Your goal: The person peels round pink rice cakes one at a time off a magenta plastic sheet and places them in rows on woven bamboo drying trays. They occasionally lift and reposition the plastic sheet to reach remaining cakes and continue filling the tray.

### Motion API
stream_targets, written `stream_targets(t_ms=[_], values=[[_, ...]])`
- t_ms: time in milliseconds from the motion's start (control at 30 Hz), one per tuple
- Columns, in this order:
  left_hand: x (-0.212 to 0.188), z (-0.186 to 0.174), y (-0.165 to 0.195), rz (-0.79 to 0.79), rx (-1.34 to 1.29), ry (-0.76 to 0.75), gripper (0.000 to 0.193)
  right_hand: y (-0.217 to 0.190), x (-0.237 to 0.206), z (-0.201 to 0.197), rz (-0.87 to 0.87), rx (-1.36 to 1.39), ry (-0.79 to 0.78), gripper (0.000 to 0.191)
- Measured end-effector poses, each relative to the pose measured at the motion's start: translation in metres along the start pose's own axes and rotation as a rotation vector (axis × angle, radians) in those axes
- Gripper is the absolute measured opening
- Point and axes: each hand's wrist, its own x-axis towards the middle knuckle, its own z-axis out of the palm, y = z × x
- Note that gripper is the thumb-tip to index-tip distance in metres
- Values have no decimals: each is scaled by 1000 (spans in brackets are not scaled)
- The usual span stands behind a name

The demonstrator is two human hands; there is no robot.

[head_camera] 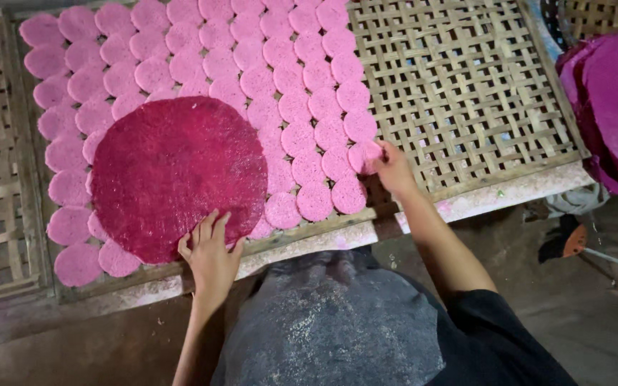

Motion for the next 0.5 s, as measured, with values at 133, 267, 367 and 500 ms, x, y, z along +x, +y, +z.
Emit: stream_targets(t_ms=[133,267,367,500], values=[[4,1,-12,98,-75,70,44,-10,-14,8,-334,-574,140,50],[9,-8,-8,-50,-390,163,27,-37,-22,7,-607,-950,296,58],[19,-18,25,-10,-407,388,27,-64,-24,6,-606,-869,283,59],[45,-3,131,238,-484,322,25,-100,-29,5,120,517,-728,60]])
